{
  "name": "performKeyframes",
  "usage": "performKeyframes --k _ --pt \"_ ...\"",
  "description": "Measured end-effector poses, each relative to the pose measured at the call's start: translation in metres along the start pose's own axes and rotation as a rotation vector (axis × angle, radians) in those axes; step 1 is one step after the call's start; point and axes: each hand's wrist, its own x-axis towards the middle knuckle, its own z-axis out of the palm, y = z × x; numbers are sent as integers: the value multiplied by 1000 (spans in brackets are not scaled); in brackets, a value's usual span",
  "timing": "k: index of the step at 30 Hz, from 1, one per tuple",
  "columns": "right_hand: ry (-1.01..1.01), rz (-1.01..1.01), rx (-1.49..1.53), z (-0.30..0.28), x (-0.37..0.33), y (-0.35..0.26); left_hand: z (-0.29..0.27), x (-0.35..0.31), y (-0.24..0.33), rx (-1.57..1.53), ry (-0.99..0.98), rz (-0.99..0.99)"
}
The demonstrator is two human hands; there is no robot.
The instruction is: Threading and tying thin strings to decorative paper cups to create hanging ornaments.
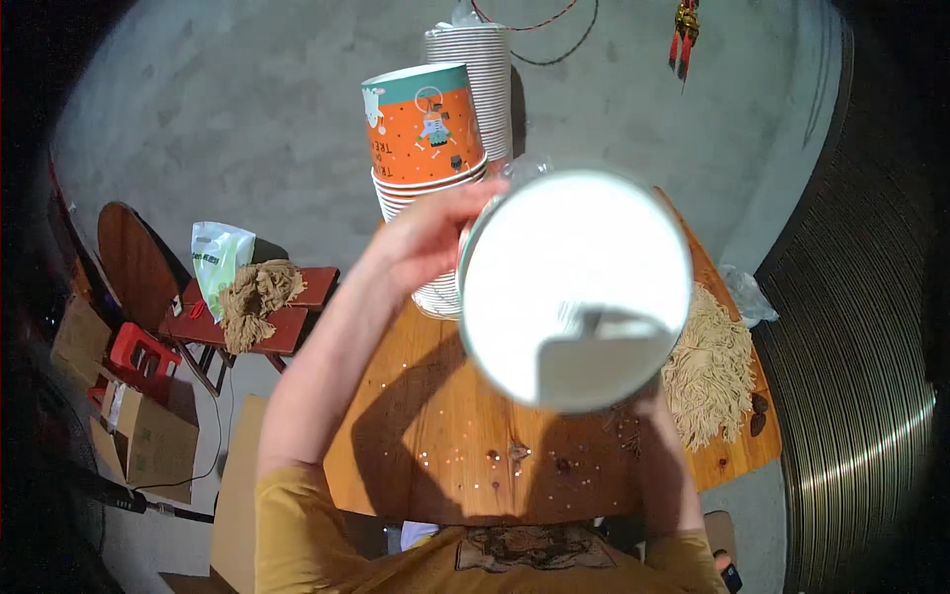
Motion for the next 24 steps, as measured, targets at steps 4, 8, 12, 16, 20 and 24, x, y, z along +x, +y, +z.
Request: performKeyframes --k 4,8,12,16,20,24 --pt "105 -264 -786 33 59 -41 36 19 41 189 257 222" --pt "39 -608 -604 46 118 -78 48 62 67 393 -59 458" --pt "51 -678 -575 59 172 -93 35 99 106 1094 -158 910" --pt "49 -690 -522 60 219 -94 23 117 126 1442 53 719" --pt "20 -620 -487 79 248 -79 1 120 152 1609 163 785" --pt "-49 -527 -461 102 270 -54 -23 109 169 1676 288 676"
